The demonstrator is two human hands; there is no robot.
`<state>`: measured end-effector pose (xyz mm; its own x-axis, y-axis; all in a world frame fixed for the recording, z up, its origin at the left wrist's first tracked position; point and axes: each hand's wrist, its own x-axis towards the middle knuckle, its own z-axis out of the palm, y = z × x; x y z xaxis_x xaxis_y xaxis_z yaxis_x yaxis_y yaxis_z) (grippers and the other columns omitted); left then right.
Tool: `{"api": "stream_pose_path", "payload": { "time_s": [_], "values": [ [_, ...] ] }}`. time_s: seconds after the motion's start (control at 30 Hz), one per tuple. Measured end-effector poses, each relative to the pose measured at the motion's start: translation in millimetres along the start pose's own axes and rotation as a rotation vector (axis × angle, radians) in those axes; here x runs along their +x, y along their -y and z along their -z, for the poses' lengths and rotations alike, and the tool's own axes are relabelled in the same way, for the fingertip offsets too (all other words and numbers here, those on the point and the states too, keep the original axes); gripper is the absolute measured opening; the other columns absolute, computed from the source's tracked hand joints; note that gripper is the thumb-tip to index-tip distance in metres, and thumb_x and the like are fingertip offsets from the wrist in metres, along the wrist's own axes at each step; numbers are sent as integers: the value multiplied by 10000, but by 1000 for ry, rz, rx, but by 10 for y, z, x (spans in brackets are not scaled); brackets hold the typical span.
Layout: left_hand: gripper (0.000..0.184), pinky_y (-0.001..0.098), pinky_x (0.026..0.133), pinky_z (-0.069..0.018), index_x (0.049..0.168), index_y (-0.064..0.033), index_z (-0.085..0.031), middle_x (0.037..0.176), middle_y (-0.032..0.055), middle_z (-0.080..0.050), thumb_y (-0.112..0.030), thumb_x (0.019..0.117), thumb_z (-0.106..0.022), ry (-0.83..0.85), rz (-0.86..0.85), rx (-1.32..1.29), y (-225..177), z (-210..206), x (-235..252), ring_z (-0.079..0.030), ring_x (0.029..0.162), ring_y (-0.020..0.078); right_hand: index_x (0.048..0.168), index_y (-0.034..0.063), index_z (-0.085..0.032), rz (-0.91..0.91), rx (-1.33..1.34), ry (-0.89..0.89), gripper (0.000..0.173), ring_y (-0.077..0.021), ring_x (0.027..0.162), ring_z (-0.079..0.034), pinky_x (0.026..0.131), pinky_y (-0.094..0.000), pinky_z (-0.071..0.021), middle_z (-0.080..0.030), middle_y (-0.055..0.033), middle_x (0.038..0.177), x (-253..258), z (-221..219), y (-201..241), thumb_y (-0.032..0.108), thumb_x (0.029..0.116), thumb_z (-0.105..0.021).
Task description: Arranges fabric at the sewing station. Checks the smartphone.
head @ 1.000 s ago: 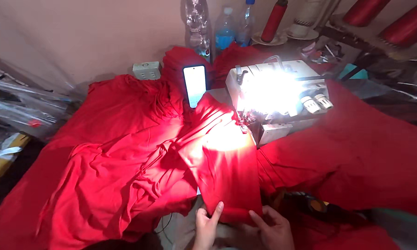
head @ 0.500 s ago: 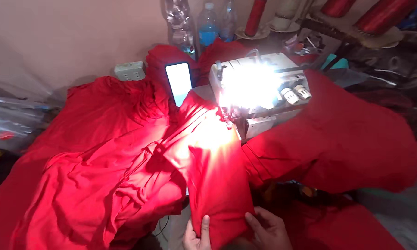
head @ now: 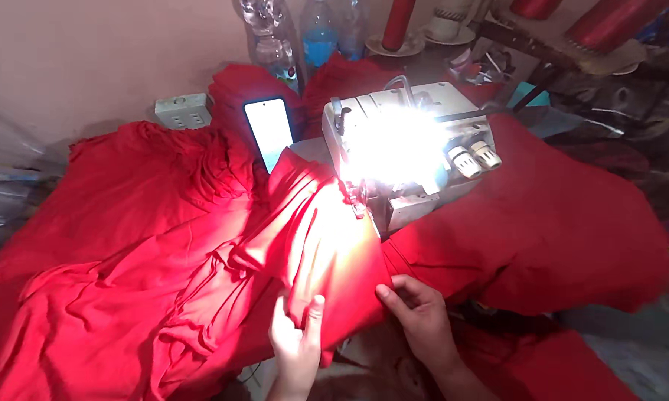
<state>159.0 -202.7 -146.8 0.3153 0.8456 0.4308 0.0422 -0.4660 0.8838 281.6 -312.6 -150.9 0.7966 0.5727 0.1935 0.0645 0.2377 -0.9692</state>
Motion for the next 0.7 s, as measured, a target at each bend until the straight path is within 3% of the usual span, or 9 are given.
{"api": "stream_pose_path", "payload": {
  "time_s": [0.07,0.13,0.2,0.3,0.47,0.6,0.7],
  "values": [
    [900,115,976,-492,1277,212,-395,1191,45,-635,-444,820,-810,62,47,-108,5,32,20,-583,1110,-100,910,71,-726,-32,18,2,80,43,704,-672,675,-142,-576,-731,94,791,-36,19,25,10,885,-681],
    [1049,140,987,-503,1363,204,-293,1278,39,-590,-383,727,-886,73,94,-196,-36,62,2,-583,1154,-62,929,53,-733,-92,50,21,94,21,706,-686,672,-167,-594,-739,81,814,-158,73,45,-10,880,-684],
    [976,163,939,-557,1373,128,-311,1273,-36,-621,-307,725,-897,45,90,-226,-56,83,-29,-634,1107,-48,950,39,-723,-169,112,38,117,-34,691,-722,659,-222,-634,-753,59,820,-263,110,82,-48,898,-664],
    [831,177,905,-576,1363,46,-369,1243,-91,-634,-323,798,-855,2,20,-214,-36,91,-67,-654,1065,-37,959,39,-717,-205,146,61,127,-48,696,-726,673,-236,-637,-752,47,807,-309,143,102,-55,922,-640],
    [513,156,821,-597,1214,-141,-433,1085,-201,-692,-124,841,-785,-82,-67,-211,-65,57,-41,-690,940,-54,904,64,-739,-86,97,123,42,-15,747,-686,668,-192,-607,-718,36,921,-252,174,45,52,911,-699],
    [378,124,786,-578,1195,-135,-482,1053,-196,-663,-97,902,-718,-108,-164,-122,-18,95,25,-657,882,-92,879,109,-760,-63,142,109,50,3,723,-668,634,-166,-585,-724,48,912,-227,149,58,62,866,-751],
    [207,61,749,-502,1144,-125,-523,988,-159,-632,-109,972,-637,-92,-263,-27,41,100,48,-582,837,-135,873,129,-758,-75,146,79,68,7,701,-668,606,-164,-581,-730,58,909,-246,134,83,63,859,-756]
  ]
}}
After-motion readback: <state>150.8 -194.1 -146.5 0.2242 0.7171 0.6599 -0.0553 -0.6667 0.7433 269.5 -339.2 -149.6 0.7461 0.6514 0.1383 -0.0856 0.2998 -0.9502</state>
